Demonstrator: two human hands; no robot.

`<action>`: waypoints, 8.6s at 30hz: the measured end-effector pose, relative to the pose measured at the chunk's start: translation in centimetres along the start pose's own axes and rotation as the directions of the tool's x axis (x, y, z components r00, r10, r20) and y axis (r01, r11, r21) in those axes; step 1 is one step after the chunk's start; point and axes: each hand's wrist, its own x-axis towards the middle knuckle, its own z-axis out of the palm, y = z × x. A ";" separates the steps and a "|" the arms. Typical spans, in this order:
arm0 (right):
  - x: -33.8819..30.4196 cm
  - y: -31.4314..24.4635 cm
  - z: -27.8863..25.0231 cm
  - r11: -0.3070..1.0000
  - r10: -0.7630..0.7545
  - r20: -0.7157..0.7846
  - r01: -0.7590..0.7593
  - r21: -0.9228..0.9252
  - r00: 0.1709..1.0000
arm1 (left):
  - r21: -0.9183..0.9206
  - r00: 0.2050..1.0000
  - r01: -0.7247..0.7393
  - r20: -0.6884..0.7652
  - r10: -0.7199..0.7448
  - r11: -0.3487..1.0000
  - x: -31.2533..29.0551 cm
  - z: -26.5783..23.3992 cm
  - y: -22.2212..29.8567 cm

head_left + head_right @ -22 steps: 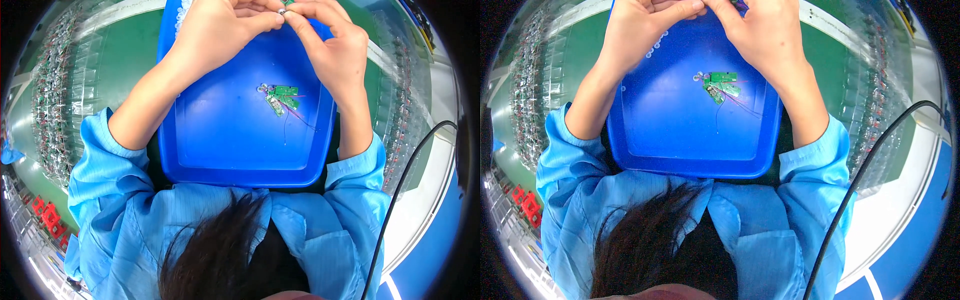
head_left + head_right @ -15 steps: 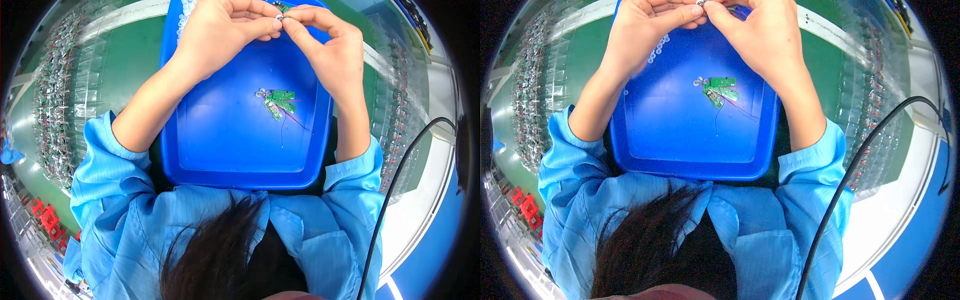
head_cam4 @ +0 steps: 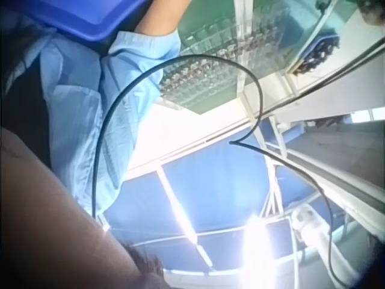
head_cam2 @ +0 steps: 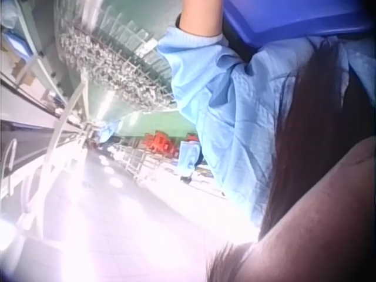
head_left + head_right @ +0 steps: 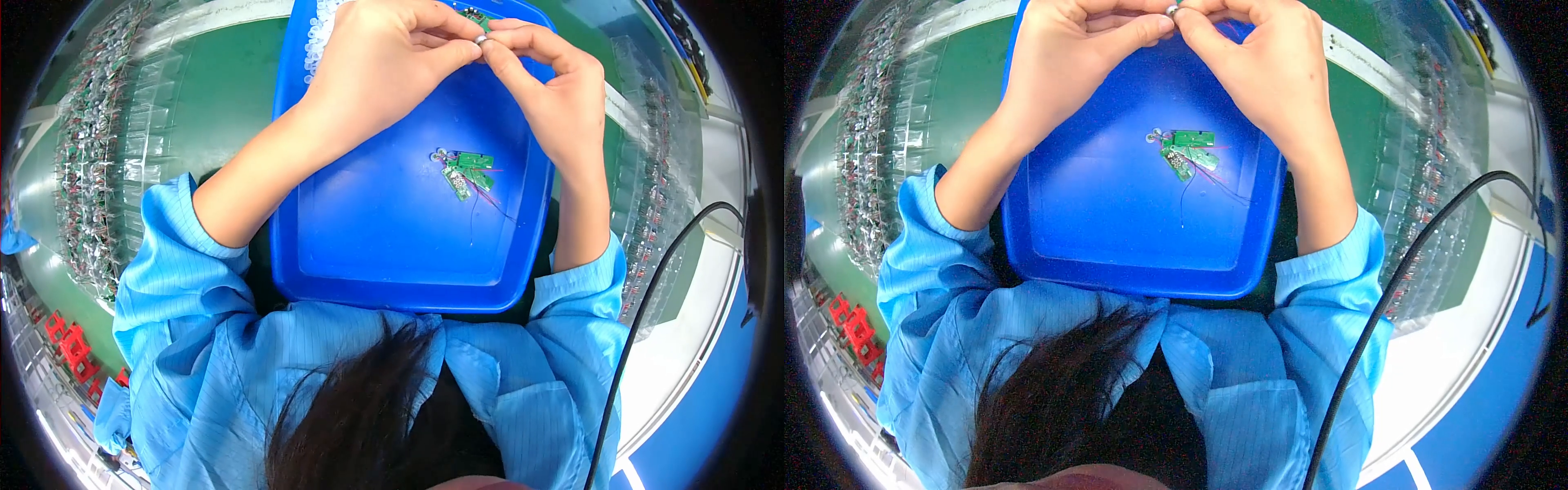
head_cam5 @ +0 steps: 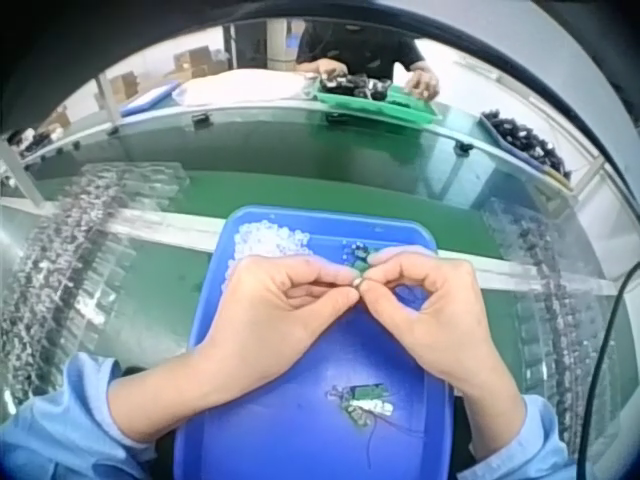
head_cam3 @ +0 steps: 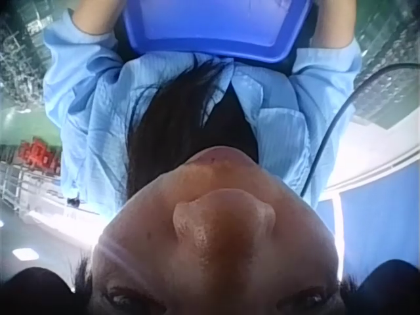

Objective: The person assembles small printed circuit boards by hand, attaching wires and white plastic rings to them.

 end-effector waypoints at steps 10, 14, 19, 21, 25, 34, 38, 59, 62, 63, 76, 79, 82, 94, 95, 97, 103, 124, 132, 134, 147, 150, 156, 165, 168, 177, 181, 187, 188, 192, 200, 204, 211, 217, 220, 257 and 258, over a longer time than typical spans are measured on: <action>-0.2 -0.7 -0.7 0.979 -0.121 0.095 0.135 -0.154 0.988 | -0.258 0.947 0.255 0.261 -0.187 0.932 1.0 -1.6 -1.5; -0.7 -2.5 -1.2 0.940 -0.092 0.283 0.177 -0.291 0.955 | -0.152 0.921 0.286 0.317 -0.227 0.946 0.5 -1.5 -1.0; -1.6 -3.2 -1.5 0.882 -0.109 0.501 0.316 -0.350 0.859 | 0.405 0.837 -0.188 0.543 -0.070 0.895 -0.4 -1.8 0.8; -2.1 -3.0 -1.7 0.903 -0.042 0.522 0.256 -0.345 0.852 | 0.421 0.870 -0.266 0.493 0.028 0.867 0.5 -2.4 0.2; -1.8 -3.1 -1.7 0.905 -0.020 0.584 0.263 -0.335 0.812 | 0.672 0.992 -0.081 0.125 -0.005 0.736 3.5 -3.0 0.9; 2.8 2.0 -0.5 0.676 -0.380 0.061 0.322 -0.663 0.923 | 0.887 0.973 -0.225 0.187 0.133 0.404 6.6 -2.4 -1.3; 2.7 0.1 0.9 0.711 -0.281 0.051 0.243 -0.659 0.958 | 0.915 0.956 -0.258 0.196 0.216 0.311 6.3 -1.8 -3.1; 1.7 2.5 -1.8 0.702 0.225 0.531 -0.514 0.493 0.817 | -0.163 0.953 0.230 0.240 -0.188 0.959 2.9 -2.4 -2.3; 1.0 -0.3 -0.4 0.861 0.228 0.350 -0.356 0.364 0.909 | -0.172 0.953 0.247 0.223 -0.207 0.954 2.7 -2.3 -1.9; 0.6 -1.6 0.5 0.961 0.182 0.165 -0.211 0.177 0.969 | -0.172 0.952 0.253 0.221 -0.213 0.952 2.6 -2.4 -2.4; 0.7 -2.0 0.2 0.889 0.277 0.120 -0.301 0.344 0.953 | -0.369 0.938 0.326 0.244 -0.248 0.870 2.5 -1.9 -2.2; 0.4 -4.3 1.0 0.996 -0.004 -0.055 -0.001 -0.088 0.998 | -0.215 0.973 0.213 0.137 -0.186 0.953 1.4 -1.1 -0.7; -0.5 -2.4 1.3 0.889 -0.106 -0.131 0.035 -0.457 0.986 | -0.022 0.996 0.049 0.080 -0.047 0.999 0.7 -0.6 0.1; 1.0 -2.8 -0.4 0.995 0.066 0.045 -0.069 0.078 0.997 | -0.645 0.913 0.227 0.402 0.072 0.729 3.2 -2.8 -3.6; 1.0 -2.9 -0.5 1.000 0.016 0.035 -0.015 -0.008 0.999 | -0.548 0.898 0.421 0.364 -0.247 0.723 2.9 -2.9 -2.7; 0.8 -3.7 -0.5 1.000 -0.006 0.010 0.006 -0.017 1.000 | -0.564 0.893 0.429 0.381 -0.238 0.706 3.0 -3.0 -2.8; 0.5 -4.8 -0.4 0.984 -0.126 -0.056 0.117 -0.136 0.990 | -0.568 0.903 0.408 0.366 -0.224 0.715 2.7 -2.7 -3.4; 0.2 -4.7 1.2 0.867 -0.372 -0.150 0.285 -0.409 0.916 | -0.421 0.963 0.248 0.202 -0.176 0.872 1.7 -1.4 -2.6; 0.3 -4.6 0.2 0.762 -0.483 -0.044 0.396 -0.512 0.874 | -0.354 0.994 0.090 0.092 -0.061 0.931 1.5 -0.6 -2.2; 0.2 -4.9 0.4 0.824 -0.420 -0.070 0.348 -0.447 0.905 | -0.324 0.992 0.112 0.098 -0.084 0.940 1.5 -0.8 -2.3; -0.3 -1.7 1.0 0.941 -0.251 -0.213 0.186 -0.284 0.944 | -0.410 0.995 0.073 0.087 -0.041 0.909 1.4 -0.4 -2.8; 0.0 -1.8 0.2 0.956 -0.179 -0.105 0.148 -0.255 0.978 | -0.375 0.949 0.304 0.196 -0.246 0.876 2.0 -1.1 -3.2; 0.6 -0.6 -0.5 0.983 0.107 0.037 -0.111 0.149 0.994 | -0.499 0.928 0.318 0.339 -0.156 0.806 1.8 -1.5 -2.4; 0.5 -0.3 -0.6 0.984 0.117 0.039 -0.121 0.130 0.992 | -0.507 0.892 0.400 0.407 -0.198 0.763 2.1 -2.1 -2.9; 0.0 -3.4 0.5 0.996 0.022 -0.068 -0.028 -0.090 0.997 | -0.383 0.919 0.301 0.362 -0.158 0.873 1.1 -1.4 -2.1; 0.6 -1.6 -2.9 0.976 0.154 0.269 -0.103 -0.193 0.951 | 0.496 0.987 -0.159 0.081 0.137 0.854 2.9 -5.1 0.8; 0.1 -2.1 -1.9 0.969 0.113 0.620 0.054 -0.243 0.776 | 0.706 0.991 -0.134 0.110 0.079 0.696 2.6 -4.9 -1.2; 1.1 -0.7 -1.0 0.896 -0.007 0.102 0.051 -0.441 0.995 | 0.716 0.984 -0.137 0.018 0.178 0.684 3.9 -4.2 -1.0; 1.3 0.2 -0.4 0.824 -0.144 0.094 0.172 -0.540 0.985 | 0.743 0.980 -0.177 0.075 0.182 0.645 4.1 -3.9 -0.9; 1.2 0.4 1.9 0.676 -0.269 0.112 0.270 -0.686 0.957 | 0.834 0.951 -0.295 0.208 0.230 0.466 4.4 -2.8 -0.8; 1.1 0.1 2.0 0.717 -0.201 0.120 0.229 -0.658 0.972 | 0.875 0.892 -0.405 0.313 0.327 0.266 4.1 -1.8 -0.7; 0.9 0.5 0.4 0.940 -0.058 -0.003 0.053 -0.336 0.998 | 0.512 0.996 -0.053 0.088 0.009 0.857 3.4 -1.2 0.4; 0.1 -4.2 1.0 0.944 -0.195 -0.081 0.165 -0.284 0.977 | -0.340 0.825 0.541 0.393 -0.407 0.769 3.5 -3.8 -2.6; 0.4 -1.5 1.1 0.792 -0.462 -0.059 0.381 -0.477 0.885 | -0.258 0.916 0.355 0.288 -0.279 0.899 3.0 -3.0 -2.4; 0.8 -0.8 -0.3 0.986 0.168 0.096 -0.169 0.000 0.981 | -0.127 0.980 0.153 0.151 -0.133 0.980 1.7 -1.4 -0.6; 1.6 -0.7 3.1 0.687 -0.473 -0.410 0.618 0.384 0.780 | -0.467 0.971 0.195 0.214 -0.103 0.862 2.1 -1.6 -2.5; 1.5 -0.4 3.2 0.687 -0.471 -0.408 0.615 0.386 0.782 | -0.468 0.971 0.197 0.213 -0.107 0.861 1.9 -1.5 -2.3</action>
